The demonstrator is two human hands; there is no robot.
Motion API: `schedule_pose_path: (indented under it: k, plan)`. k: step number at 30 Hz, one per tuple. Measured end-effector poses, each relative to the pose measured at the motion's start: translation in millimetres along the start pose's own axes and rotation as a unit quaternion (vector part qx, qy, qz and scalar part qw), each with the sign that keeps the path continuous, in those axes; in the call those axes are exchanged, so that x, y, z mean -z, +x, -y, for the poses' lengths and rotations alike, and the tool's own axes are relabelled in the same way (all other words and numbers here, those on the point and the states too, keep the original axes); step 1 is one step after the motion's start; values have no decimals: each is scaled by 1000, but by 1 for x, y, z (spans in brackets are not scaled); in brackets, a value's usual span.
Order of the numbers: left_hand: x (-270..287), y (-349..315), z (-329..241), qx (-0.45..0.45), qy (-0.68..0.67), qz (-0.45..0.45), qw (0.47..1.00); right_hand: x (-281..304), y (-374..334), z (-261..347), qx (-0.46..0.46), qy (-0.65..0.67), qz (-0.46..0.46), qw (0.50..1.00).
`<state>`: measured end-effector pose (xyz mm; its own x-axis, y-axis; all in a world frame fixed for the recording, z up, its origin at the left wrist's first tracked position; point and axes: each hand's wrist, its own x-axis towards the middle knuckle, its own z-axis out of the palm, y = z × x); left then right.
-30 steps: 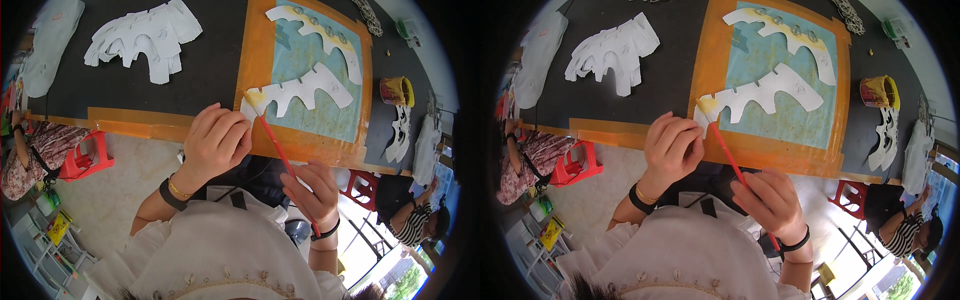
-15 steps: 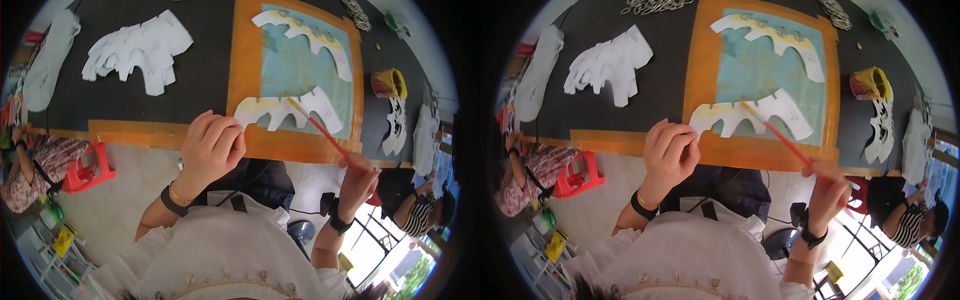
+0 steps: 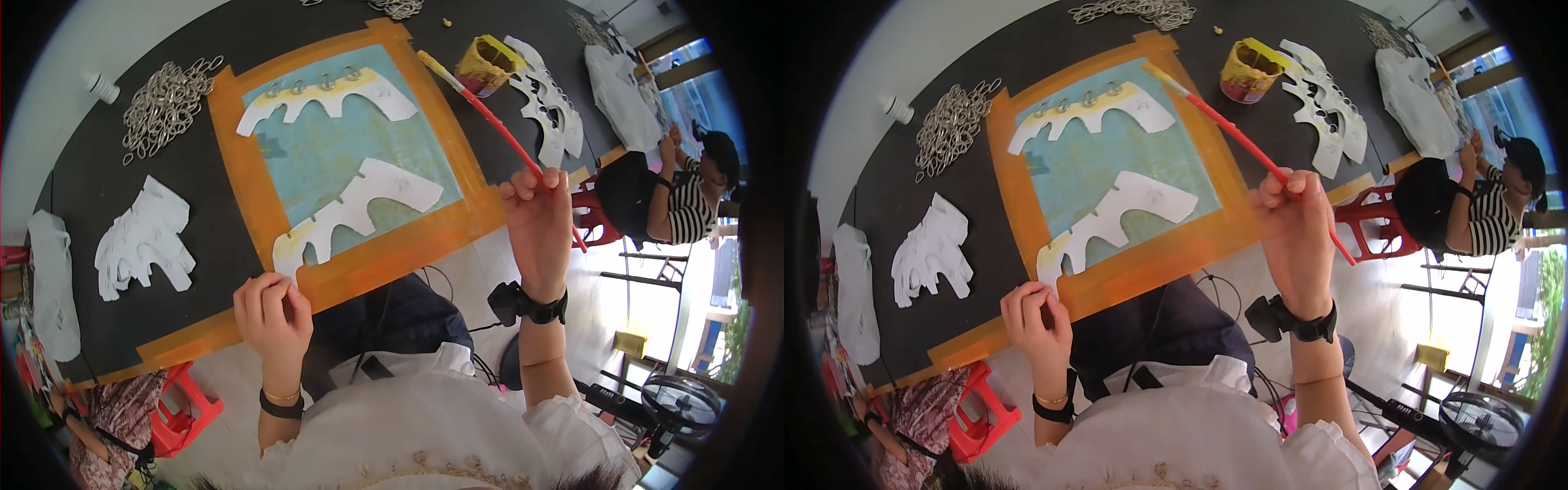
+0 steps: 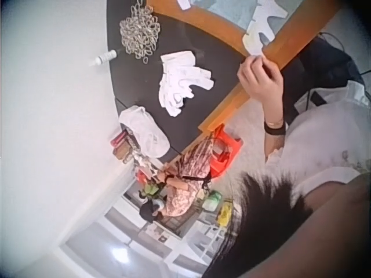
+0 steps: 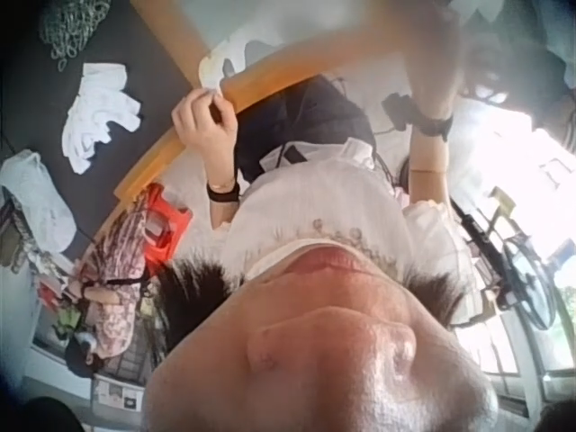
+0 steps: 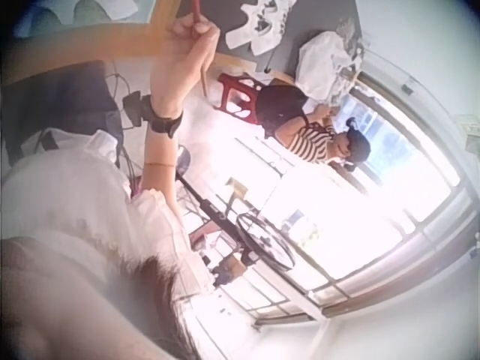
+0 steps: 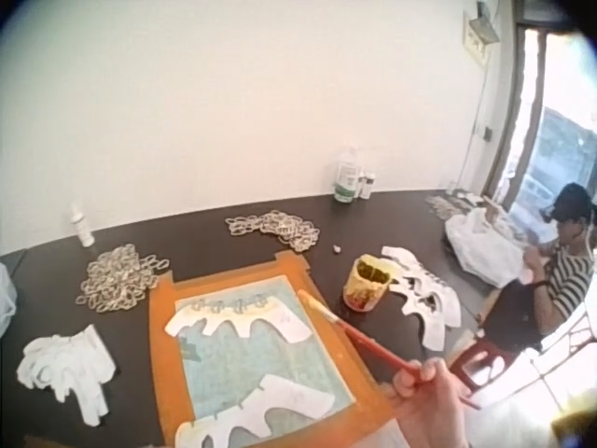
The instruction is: Applying yellow adhesive using a brush to white shoe component parts on a workstation.
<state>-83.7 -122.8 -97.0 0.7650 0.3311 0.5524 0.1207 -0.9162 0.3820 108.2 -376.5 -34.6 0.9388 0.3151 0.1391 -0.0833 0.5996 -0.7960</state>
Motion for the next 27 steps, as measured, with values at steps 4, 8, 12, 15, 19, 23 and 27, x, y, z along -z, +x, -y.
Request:
schedule_pose_path:
  k: [4, 8, 12, 15, 19, 23, 27]
  plan:
    - [-1, 0, 1, 3, 0, 3, 1000, -1, 1, 0, 10, 51, 15, 999]
    - [-1, 2, 0, 8, -2, 4, 1000, -1, 4, 6, -1, 67, 19, 998]
    - [4, 3, 0, 6, -9, 17, 1000, 1, 17, 22, 64, -153, 7, 986]
    - [4, 1, -3, 7, -18, 17, 1000, 12, 36, 50, 117, -219, 39, 968]
    - [5, 0, -5, 18, -23, 15, 999, 17, 56, 81, 150, -248, 54, 956]
    - [2, 0, -1, -5, -8, -2, 1000, 21, 75, 105, 186, -464, -31, 866]
    - [2, 2, -3, -9, 0, -8, 1000, 31, 101, 99, 209, -502, -36, 838]
